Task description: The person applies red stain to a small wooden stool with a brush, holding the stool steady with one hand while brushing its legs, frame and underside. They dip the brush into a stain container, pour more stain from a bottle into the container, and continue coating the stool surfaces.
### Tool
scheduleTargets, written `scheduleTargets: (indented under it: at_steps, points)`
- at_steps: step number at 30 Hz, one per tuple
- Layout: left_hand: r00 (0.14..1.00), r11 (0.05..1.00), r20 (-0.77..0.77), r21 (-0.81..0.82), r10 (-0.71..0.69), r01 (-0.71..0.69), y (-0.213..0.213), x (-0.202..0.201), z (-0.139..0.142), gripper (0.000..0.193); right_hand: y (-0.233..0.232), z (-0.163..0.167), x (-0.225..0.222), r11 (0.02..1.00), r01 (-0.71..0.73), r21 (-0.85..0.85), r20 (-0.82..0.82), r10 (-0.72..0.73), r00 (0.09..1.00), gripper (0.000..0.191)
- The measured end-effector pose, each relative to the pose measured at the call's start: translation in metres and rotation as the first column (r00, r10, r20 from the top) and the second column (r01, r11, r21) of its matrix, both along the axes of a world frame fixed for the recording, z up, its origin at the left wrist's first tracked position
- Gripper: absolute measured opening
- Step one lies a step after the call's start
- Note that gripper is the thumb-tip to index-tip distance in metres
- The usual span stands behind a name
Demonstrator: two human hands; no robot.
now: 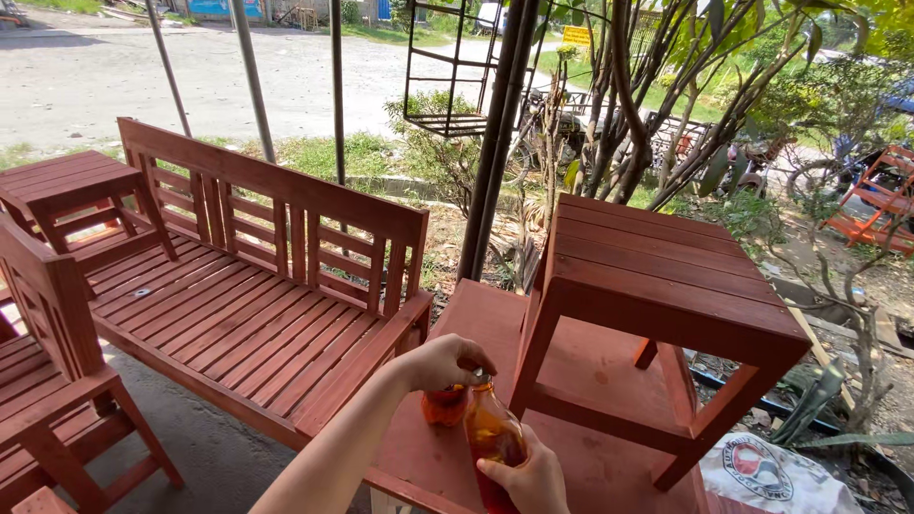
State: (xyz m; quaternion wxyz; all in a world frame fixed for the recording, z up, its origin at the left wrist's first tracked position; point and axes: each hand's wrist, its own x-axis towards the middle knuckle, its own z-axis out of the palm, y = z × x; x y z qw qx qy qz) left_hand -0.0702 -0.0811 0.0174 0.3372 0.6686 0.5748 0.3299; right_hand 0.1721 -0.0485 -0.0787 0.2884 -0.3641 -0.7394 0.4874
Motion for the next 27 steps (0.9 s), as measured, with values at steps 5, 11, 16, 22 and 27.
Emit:
scheduleTargets:
  at_steps: [5,11,16,22,27]
  points:
    - [0.912,0.964,-0.313,0.053,0.265,-0.262,0.001,-0.011,-0.024,0.033,-0.006,-0.007,-0.033,0.998,0.053,0.039,0.2,-0.06,0.978,0.07]
    - [0.857,0.905,-0.298,0.071,0.42,-0.419,0.026,-0.06,-0.042,0.04,-0.006,-0.02,-0.068,0.989,0.141,-0.038,0.44,-0.11,0.891,0.079]
    - [0.884,0.884,-0.045,0.061,0.465,-0.463,0.043,-0.11,-0.072,0.036,-0.005,-0.018,-0.088,0.976,0.175,-0.129,0.617,-0.06,0.785,0.085]
    - [0.828,0.85,0.196,-0.159,0.525,-0.502,0.047,-0.12,-0.091,0.041,-0.007,0.011,-0.112,0.967,0.229,-0.109,0.767,-0.065,0.639,0.072]
    - [0.83,0.863,0.236,-0.176,0.505,-0.474,0.057,-0.118,-0.094,0.041,-0.011,0.031,-0.123,0.971,0.233,-0.062,0.785,-0.096,0.612,0.063]
